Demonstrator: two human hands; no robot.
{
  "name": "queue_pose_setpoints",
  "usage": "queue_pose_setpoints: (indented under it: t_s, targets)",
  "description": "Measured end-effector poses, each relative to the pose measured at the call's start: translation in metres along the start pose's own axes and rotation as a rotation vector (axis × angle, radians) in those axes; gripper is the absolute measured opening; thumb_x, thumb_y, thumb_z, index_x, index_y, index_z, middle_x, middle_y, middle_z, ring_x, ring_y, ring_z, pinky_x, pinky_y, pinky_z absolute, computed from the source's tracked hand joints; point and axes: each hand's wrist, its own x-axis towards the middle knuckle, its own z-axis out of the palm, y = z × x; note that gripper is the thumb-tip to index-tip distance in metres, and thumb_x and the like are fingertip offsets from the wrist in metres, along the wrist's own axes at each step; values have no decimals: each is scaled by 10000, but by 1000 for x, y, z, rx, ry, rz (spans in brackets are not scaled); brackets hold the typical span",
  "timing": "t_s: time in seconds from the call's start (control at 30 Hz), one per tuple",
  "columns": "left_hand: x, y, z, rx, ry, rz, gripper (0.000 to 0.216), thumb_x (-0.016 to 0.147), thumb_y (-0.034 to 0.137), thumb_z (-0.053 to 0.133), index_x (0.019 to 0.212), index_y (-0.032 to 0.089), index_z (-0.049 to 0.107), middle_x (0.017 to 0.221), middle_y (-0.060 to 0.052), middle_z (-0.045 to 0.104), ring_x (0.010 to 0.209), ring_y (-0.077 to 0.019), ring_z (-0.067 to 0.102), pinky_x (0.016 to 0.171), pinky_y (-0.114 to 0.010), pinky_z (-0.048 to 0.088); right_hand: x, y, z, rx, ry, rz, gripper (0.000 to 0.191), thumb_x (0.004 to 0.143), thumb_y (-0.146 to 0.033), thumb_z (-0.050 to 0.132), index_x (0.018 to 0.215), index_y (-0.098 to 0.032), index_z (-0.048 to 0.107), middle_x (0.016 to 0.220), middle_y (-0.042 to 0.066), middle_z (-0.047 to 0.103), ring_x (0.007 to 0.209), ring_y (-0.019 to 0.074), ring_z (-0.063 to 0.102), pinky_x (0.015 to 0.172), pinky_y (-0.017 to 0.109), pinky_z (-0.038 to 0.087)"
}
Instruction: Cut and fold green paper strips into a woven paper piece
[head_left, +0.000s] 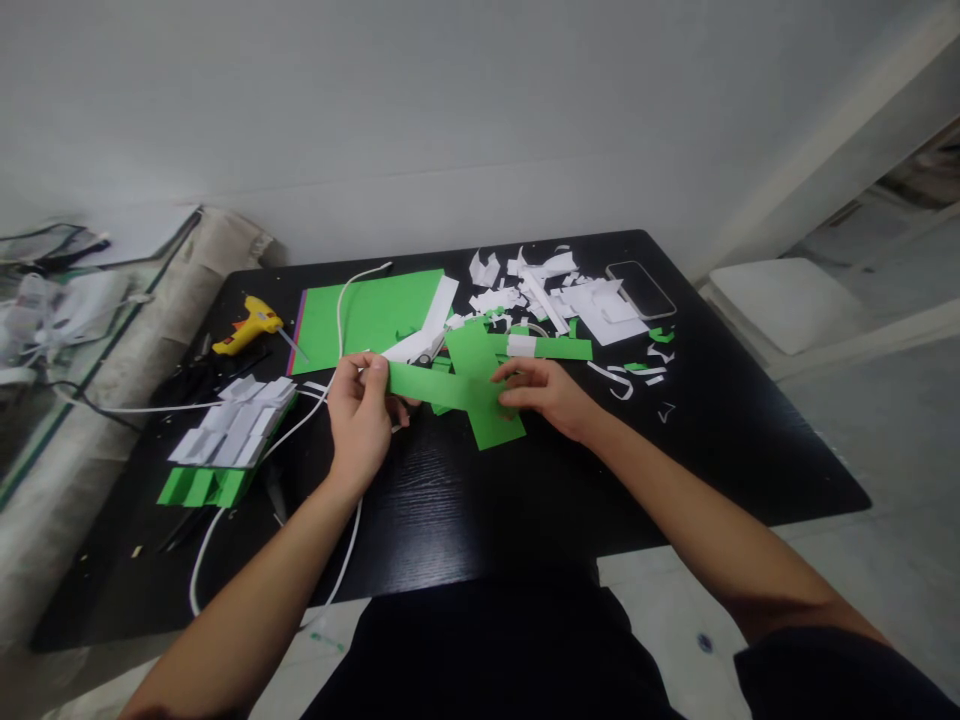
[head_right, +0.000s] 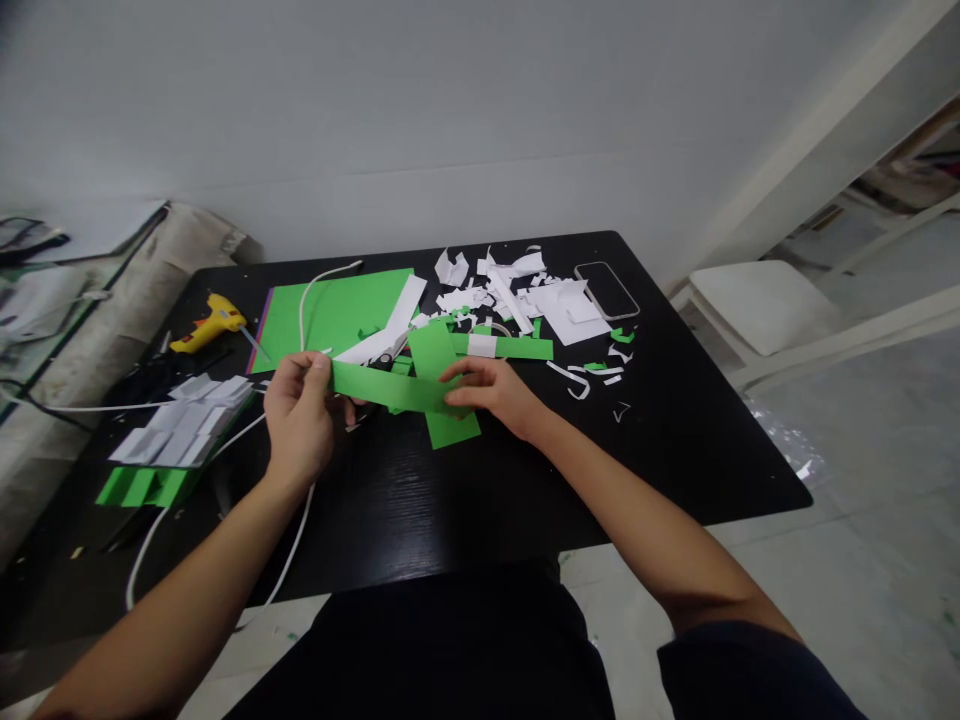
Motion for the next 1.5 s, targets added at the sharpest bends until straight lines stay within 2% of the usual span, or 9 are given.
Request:
queue_pose_setpoints:
  t_s: [0.07, 0.17, 0.3, 0.73, 0.93, 1.1, 1.2, 1.33, 1.5]
  targets:
    - [-2, 0, 0, 43, -58, -9, 301, 928, 481, 770, 927, 228, 608, 548, 65, 601, 401, -110, 594, 333, -189, 384, -3, 0, 4, -128, -129, -1, 291, 674, -308, 929, 877, -190, 755, 755, -2, 756, 661, 142, 686, 641, 275, 565]
    - [-10, 1, 4, 104, -187, -42, 302, 908, 469, 786, 904, 199, 652, 532, 50, 622, 362, -93, 537, 326, -186, 368, -7, 3, 13, -192, -194, -19, 286, 754, -396, 895, 885, -172, 772, 767, 19, 763, 655, 141, 674, 614, 264, 546]
    - [-23, 0, 13, 140, -328, -99, 324, 895, 478, 790, 867, 189, 644, 568, 37, 646, 368, -88, 531, 338, -186, 393, -12, 9, 25, -224, -165, -87, 264, 830, -419, 828, 863, -166, 758, 690, -2, 707, 593, 128, 626, 580, 255, 515]
    - [-28, -5, 18, 117, -501, -260, 350, 803, 459, 857, 753, 169, 668, 584, 33, 614, 394, -90, 544, 383, -201, 411, -15, 12, 32, -452, -107, -241, 148, 863, -325, 711, 807, -188, 719, 696, -5, 686, 610, 134, 579, 594, 255, 464]
    - [-22, 0, 13, 147, -435, -192, 266, 822, 358, 825, 703, 175, 674, 555, 29, 627, 415, -98, 555, 420, -211, 439, -16, 13, 32, -487, -131, -277, 137, 860, -309, 706, 799, -187, 719, 711, 0, 702, 622, 135, 592, 614, 259, 472]
    - [-3, 2, -3, 34, -181, -136, 234, 803, 280, 829, 671, 177, 666, 528, 36, 603, 405, -97, 524, 389, -220, 414, -16, 13, 32, -503, -164, -267, 147, 859, -314, 712, 779, -190, 717, 716, 5, 711, 636, 141, 611, 621, 261, 478]
    - [4, 2, -5, -105, -78, -163, 146, 773, 258, 845, 781, 170, 729, 549, 41, 619, 390, -99, 507, 355, -226, 417, -17, 12, 32, -500, -167, -252, 152, 856, -319, 709, 777, -188, 717, 720, 8, 710, 638, 139, 608, 616, 258, 474]
    - [0, -1, 0, -156, -126, -223, 189, 774, 297, 854, 749, 161, 726, 590, 10, 674, 433, -120, 576, 379, -228, 463, -17, 12, 32, -484, -145, -249, 154, 847, -318, 706, 769, -185, 715, 706, 7, 704, 630, 138, 603, 614, 256, 475]
    - [-14, -7, 8, -10, -334, -215, 281, 817, 355, 843, 661, 147, 738, 606, -41, 728, 448, -133, 617, 453, -246, 510, -15, 16, 31, -478, -88, -260, 157, 845, -315, 700, 776, -176, 717, 688, 5, 693, 614, 134, 594, 603, 252, 470]
